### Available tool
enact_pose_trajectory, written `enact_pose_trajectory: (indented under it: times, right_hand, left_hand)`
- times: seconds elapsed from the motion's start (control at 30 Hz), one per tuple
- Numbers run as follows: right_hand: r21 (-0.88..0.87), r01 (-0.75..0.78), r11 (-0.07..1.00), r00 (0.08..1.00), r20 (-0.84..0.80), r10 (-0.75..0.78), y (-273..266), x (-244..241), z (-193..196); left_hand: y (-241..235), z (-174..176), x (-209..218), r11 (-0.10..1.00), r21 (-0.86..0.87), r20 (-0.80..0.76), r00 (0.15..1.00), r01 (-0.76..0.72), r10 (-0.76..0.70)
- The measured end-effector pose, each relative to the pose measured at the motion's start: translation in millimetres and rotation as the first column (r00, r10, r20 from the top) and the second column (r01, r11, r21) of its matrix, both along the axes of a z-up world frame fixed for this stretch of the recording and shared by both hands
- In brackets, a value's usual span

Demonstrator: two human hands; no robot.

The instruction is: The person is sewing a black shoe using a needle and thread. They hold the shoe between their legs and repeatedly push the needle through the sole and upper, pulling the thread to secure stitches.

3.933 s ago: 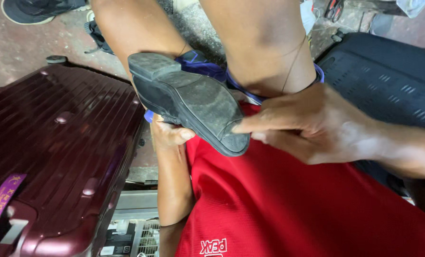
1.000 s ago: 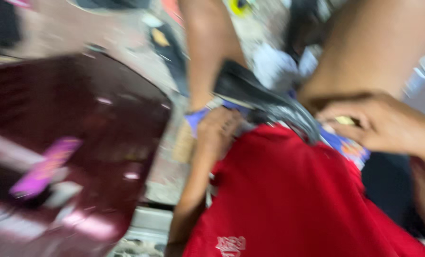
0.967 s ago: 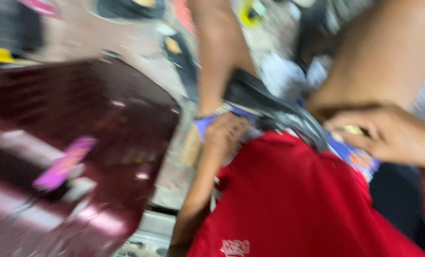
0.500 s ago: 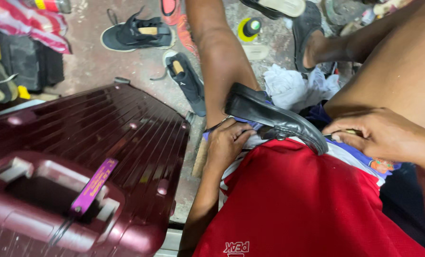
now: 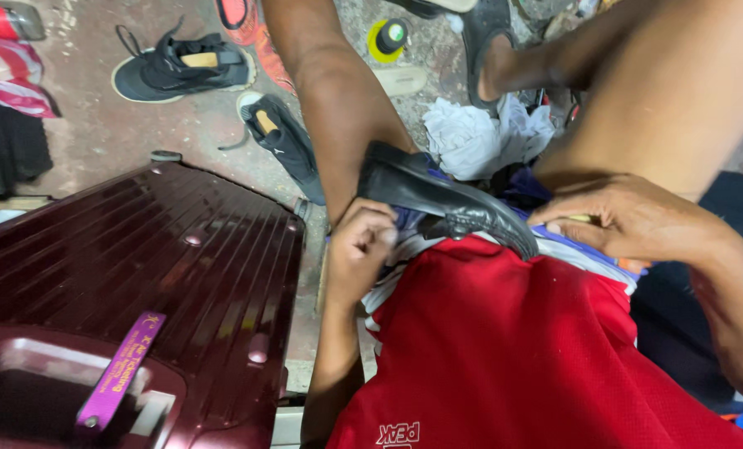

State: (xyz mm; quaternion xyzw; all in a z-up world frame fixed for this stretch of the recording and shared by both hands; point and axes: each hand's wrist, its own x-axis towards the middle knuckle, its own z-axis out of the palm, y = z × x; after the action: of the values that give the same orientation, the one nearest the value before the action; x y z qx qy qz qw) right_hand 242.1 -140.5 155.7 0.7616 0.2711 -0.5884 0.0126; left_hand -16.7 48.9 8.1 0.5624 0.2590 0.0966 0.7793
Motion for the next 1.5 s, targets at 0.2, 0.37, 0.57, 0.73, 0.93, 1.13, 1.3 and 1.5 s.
enact_pose_trajectory:
  times: [0.2,0.37,0.57,0.73,0.93,1.13,1.3,1.5]
  right_hand:
    - [0.295,-0.012,0.955,1.000,0.025,0.005,-23.2,7.9,-13.6]
    - [0.252,-0.056,0.966,0.997,0.064,0.041,-28.6,17.1,-11.8]
    - [0.381,-0.009,0.925,0.999,-0.027,0.021,-27.9,24.1,-17.4]
    - [0.607,-0.029,0.794,0.995,-0.062,0.083,-24.8,35.7,-24.4]
    - [0.597,-0.128,0.792,0.991,0.054,0.120,-28.3,34.2,-24.8]
    - [0.544,-0.246,0.802,0.969,0.111,0.222,-36.4,31.3,-27.1]
    - [0.609,-0.221,0.761,0.975,0.133,0.177,-47.3,28.8,-33.7]
    - [0.486,-0.240,0.840,0.956,0.271,0.116,-53.9,0.3,-31.9]
  left_hand:
    - [-20.4,-38.2,4.5,0.589,-0.808,0.217,0.937,0.015,0.274]
    - [-11.6,-20.8,15.1,0.973,-0.211,-0.054,0.993,0.094,-0.107]
    - [-17.8,10.5,32.0,0.829,0.551,-0.048,0.995,0.096,-0.083]
    - [-18.4,-3.2,53.8,0.759,0.602,-0.088,0.966,0.247,-0.245]
    - [-5.3,-22.6,79.4,0.661,0.508,-0.206,0.823,0.552,-0.530]
    - [-8.1,-35.7,92.5,0.567,0.561,-0.086,0.724,0.603,-0.685]
    - [-14.5,-64.6,94.1,0.620,0.266,-0.087,0.658,0.739,-0.748]
    - [-22.3,-63.8,86.8,0.581,0.319,-0.215,0.654,0.749,-0.725]
